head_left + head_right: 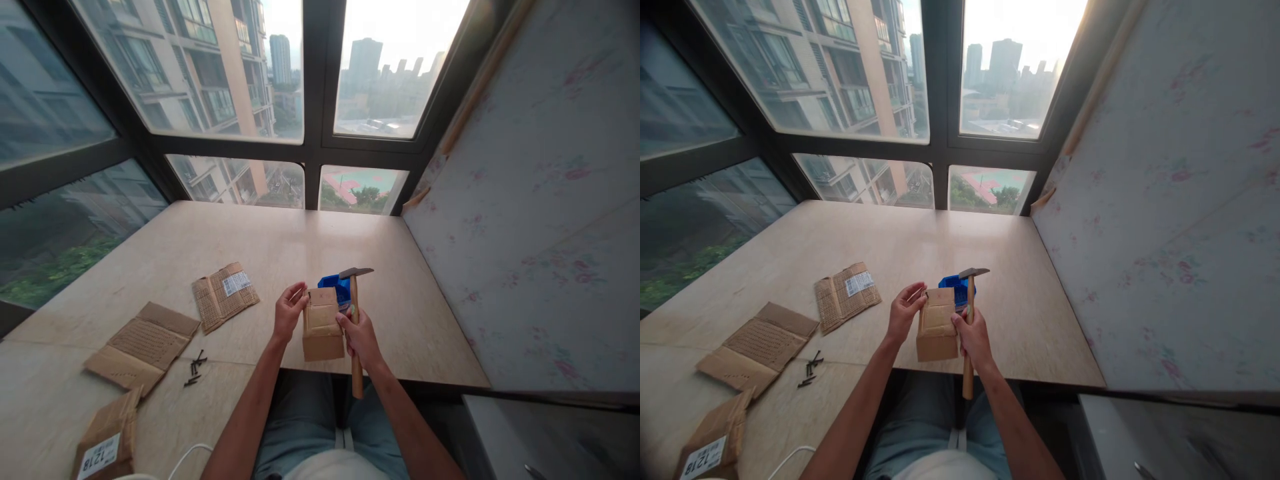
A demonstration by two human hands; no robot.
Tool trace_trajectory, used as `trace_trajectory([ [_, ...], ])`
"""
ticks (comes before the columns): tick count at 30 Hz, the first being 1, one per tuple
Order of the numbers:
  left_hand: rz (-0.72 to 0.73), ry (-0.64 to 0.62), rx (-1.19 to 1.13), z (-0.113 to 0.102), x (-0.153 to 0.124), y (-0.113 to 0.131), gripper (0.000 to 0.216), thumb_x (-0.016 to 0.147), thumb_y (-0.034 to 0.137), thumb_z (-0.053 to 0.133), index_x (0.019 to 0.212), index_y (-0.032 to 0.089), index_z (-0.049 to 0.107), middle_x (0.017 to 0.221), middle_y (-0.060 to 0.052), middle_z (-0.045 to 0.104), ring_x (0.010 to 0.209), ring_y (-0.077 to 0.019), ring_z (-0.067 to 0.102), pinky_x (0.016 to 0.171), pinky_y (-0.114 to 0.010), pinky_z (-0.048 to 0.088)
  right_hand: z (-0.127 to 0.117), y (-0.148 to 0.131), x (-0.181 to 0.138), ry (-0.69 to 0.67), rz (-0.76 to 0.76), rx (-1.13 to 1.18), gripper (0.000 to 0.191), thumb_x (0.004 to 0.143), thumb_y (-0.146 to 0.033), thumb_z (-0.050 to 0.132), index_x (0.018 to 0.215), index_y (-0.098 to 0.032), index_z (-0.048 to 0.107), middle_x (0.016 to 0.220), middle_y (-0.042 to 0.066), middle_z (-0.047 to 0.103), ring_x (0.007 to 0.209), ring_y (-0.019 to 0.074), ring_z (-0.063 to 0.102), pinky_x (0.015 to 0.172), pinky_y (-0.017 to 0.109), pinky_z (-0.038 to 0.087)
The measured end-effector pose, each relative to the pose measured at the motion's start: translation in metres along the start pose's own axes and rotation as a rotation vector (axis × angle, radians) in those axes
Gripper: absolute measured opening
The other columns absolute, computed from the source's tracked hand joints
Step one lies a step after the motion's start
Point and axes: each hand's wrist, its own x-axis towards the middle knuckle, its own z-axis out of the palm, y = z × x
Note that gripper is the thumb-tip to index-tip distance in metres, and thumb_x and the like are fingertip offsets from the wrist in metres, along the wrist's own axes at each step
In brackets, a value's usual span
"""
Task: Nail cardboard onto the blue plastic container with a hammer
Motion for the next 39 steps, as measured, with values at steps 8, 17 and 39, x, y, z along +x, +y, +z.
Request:
trace_trajectory([
  [8, -0.258, 0.167, -0.137, -0.035, -0.017, -0.024, 0.033, 0.067, 0.020, 0.079, 0.096, 0.014, 0.066, 0.109, -0.012, 0.072, 0.092, -0.0188, 0.071, 0.079, -0.031, 0.058, -0.007, -0.001, -0.013, -0.014, -0.070, -0.179, 0.033, 0.082, -0.052, 0.059, 0.085, -0.022, 0.046, 0.082, 0.002, 0.071, 0.026, 0.0032, 0.036, 0.021, 0.018, 0.029],
  [17, -0.396, 0.255, -0.139, -0.054, -0.010, -0.037, 0.029, 0.064, 0.003, 0.077, 0.088, 0.013, 0.064, 0.088, -0.008, 0.073, 0.072, -0.0129, 0.069, 0.066, -0.025, 0.057, -0.034, -0.016, 0.010, 0.170, -0.214, -0.378, 0.026, 0.079, -0.044, 0.061, 0.081, -0.022, 0.047, 0.053, -0.008, 0.048, 0.030, 0.0082, 0.040, 0.023, 0.020, 0.033],
  [39, -0.303, 0.283, 0.085, -0.053, -0.005, -0.052, 0.029, 0.070, 0.014, 0.074, 0.098, 0.013, 0.064, 0.105, -0.015, 0.072, 0.093, -0.0201, 0.070, 0.079, -0.032, 0.057, -0.031, -0.006, 0.080, 0.257, -0.193, -0.522, 0.024, 0.074, -0.035, 0.069, 0.072, -0.020, 0.050, 0.060, -0.002, 0.054, 0.041, 0.0099, 0.048, 0.022, 0.017, 0.033],
])
